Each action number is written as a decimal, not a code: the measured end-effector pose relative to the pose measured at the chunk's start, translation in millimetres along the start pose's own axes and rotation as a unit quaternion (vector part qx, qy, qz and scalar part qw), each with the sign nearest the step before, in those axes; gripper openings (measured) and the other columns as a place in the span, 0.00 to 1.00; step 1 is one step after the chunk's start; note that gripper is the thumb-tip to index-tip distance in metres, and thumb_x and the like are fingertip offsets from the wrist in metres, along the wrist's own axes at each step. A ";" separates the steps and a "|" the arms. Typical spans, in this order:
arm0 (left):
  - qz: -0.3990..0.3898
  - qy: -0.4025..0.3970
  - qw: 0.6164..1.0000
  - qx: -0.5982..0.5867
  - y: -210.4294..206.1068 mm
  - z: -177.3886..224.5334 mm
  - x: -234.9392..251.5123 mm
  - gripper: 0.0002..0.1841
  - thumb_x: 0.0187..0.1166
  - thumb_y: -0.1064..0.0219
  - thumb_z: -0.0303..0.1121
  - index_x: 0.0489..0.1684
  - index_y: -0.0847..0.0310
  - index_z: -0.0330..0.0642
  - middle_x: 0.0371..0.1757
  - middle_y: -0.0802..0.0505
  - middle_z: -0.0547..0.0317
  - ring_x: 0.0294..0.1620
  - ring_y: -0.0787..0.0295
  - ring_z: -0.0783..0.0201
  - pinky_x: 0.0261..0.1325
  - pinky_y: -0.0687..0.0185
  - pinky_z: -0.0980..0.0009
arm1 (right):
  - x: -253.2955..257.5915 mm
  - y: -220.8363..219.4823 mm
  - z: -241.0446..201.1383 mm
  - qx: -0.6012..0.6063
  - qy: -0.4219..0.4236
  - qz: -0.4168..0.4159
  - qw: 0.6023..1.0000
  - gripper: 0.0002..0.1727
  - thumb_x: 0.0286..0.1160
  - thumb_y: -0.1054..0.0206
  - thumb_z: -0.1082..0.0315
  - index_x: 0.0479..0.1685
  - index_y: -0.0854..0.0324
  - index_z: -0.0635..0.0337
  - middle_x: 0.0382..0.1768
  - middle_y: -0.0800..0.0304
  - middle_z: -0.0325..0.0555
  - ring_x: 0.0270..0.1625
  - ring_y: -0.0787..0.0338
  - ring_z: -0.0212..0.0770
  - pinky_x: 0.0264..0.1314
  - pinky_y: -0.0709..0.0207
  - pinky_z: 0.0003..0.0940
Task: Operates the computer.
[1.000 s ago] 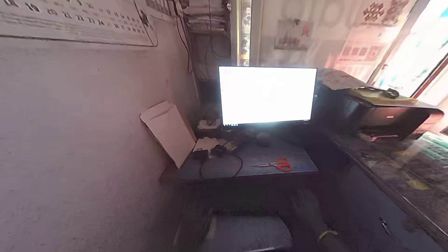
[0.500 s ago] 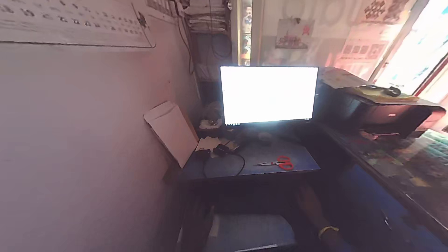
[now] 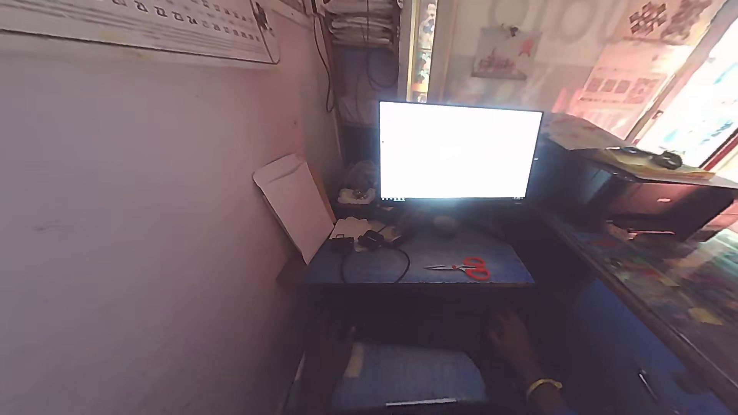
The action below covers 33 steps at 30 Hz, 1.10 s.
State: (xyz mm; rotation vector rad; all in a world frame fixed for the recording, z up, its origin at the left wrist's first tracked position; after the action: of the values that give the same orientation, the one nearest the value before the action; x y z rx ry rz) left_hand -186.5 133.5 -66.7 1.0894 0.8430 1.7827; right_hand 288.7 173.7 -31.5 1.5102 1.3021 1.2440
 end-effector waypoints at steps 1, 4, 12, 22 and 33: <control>0.001 -0.003 1.000 -0.001 -2.1 -1.5 0.7 0.35 0.84 0.47 0.60 0.77 0.22 0.42 0.88 0.30 0.41 0.90 0.38 0.41 0.89 0.41 0.43 | -0.4 1.3 -0.9 0.004 0.003 0.003 1.000 0.31 0.76 0.34 0.51 0.77 0.20 0.54 0.83 0.28 0.61 0.85 0.28 0.62 0.85 0.32 0.57; 0.017 -0.021 1.000 -0.001 -6.4 -5.4 3.4 0.36 0.83 0.49 0.61 0.75 0.20 0.40 0.87 0.29 0.40 0.91 0.40 0.39 0.90 0.44 0.43 | -0.3 5.7 -5.0 0.028 0.022 0.035 0.999 0.27 0.73 0.34 0.54 0.72 0.15 0.52 0.77 0.21 0.60 0.80 0.22 0.62 0.79 0.27 0.58; 0.031 -0.028 0.999 0.002 -10.2 -7.4 1.9 0.36 0.83 0.51 0.62 0.75 0.20 0.41 0.87 0.28 0.41 0.91 0.41 0.38 0.90 0.44 0.43 | -0.4 8.3 -6.5 0.024 0.034 0.051 0.998 0.26 0.72 0.35 0.55 0.70 0.14 0.52 0.75 0.19 0.58 0.78 0.21 0.61 0.78 0.25 0.58; 0.035 -0.027 0.999 0.013 -9.8 -7.3 -0.2 0.38 0.84 0.53 0.64 0.74 0.19 0.41 0.86 0.26 0.42 0.91 0.40 0.38 0.89 0.42 0.43 | -2.1 7.2 -6.1 0.022 0.032 0.050 0.998 0.26 0.72 0.34 0.54 0.70 0.14 0.50 0.76 0.19 0.56 0.78 0.21 0.60 0.78 0.26 0.57; 0.031 -0.033 0.999 -0.001 -5.0 -4.4 -1.1 0.37 0.84 0.53 0.63 0.74 0.20 0.40 0.85 0.25 0.41 0.90 0.39 0.36 0.89 0.42 0.41 | 0.7 5.3 -5.6 0.013 0.040 0.059 0.997 0.26 0.72 0.35 0.53 0.70 0.14 0.50 0.75 0.18 0.55 0.78 0.20 0.60 0.78 0.25 0.57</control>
State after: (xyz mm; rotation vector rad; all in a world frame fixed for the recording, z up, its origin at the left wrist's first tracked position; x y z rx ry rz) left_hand -188.7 134.0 -73.1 1.1781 0.7748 1.7871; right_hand 284.4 173.2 -25.0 1.5898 1.3014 1.3787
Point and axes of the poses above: each hand's wrist, its own x-axis towards the middle knuckle, its own y-axis out of the back of the hand, z = x × y, the point moved 7 cm from there along x, towards the middle knuckle
